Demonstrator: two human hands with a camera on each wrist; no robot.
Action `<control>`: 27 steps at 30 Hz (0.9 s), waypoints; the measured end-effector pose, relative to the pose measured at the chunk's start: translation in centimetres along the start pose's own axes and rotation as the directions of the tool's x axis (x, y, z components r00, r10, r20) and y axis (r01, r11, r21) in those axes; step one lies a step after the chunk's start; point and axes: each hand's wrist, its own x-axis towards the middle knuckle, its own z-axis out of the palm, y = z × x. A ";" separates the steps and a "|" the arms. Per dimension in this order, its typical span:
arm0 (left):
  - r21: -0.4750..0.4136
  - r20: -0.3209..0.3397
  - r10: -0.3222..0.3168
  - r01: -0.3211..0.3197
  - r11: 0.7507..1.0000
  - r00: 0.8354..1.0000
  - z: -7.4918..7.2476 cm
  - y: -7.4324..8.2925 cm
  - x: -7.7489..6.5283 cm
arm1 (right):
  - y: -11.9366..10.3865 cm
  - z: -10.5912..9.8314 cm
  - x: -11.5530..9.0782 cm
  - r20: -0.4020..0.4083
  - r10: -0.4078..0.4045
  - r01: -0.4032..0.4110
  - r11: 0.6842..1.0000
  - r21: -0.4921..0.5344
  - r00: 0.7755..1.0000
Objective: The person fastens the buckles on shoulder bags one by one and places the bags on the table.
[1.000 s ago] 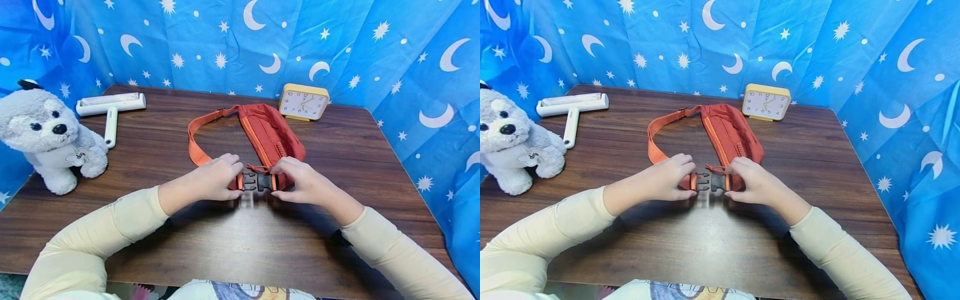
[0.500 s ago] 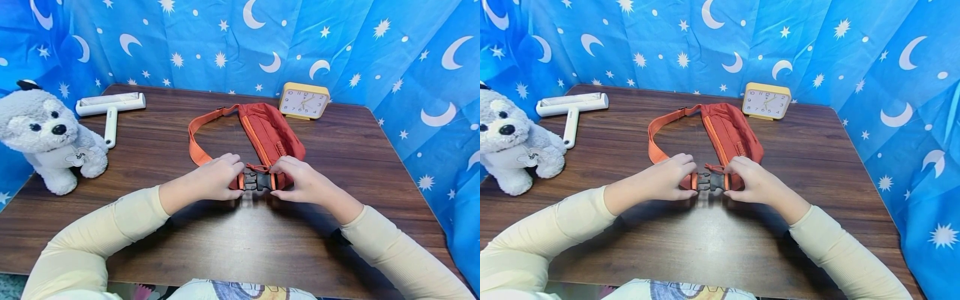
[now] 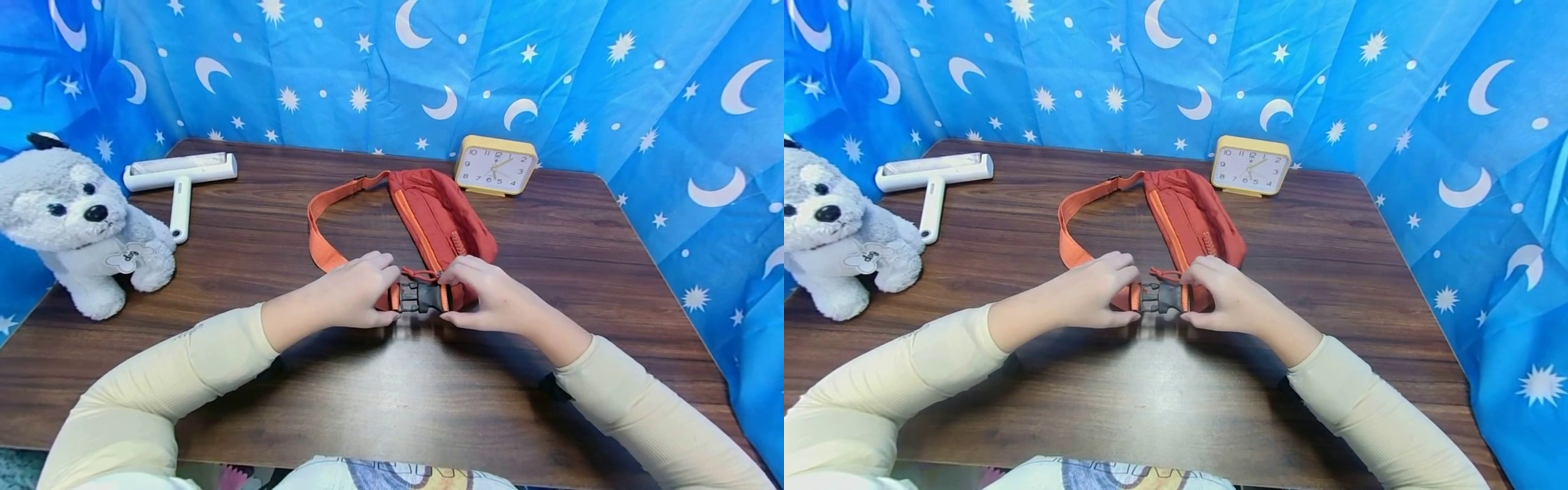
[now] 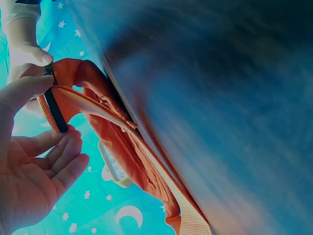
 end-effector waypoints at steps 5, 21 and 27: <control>0.004 0.011 -0.009 0.009 1.000 1.000 0.0 0.1 0.0 | -0.1 0.0 0.1 0.005 0.004 -0.004 1.000 -0.002 1.000; 0.002 -0.020 0.013 -0.013 1.000 1.000 0.1 0.2 0.1 | -0.1 0.0 0.2 0.003 0.005 -0.005 1.000 -0.005 1.000; -0.004 -0.022 0.015 -0.015 1.000 1.000 0.0 0.3 0.2 | -0.2 0.1 0.2 -0.003 0.002 -0.002 1.000 -0.005 1.000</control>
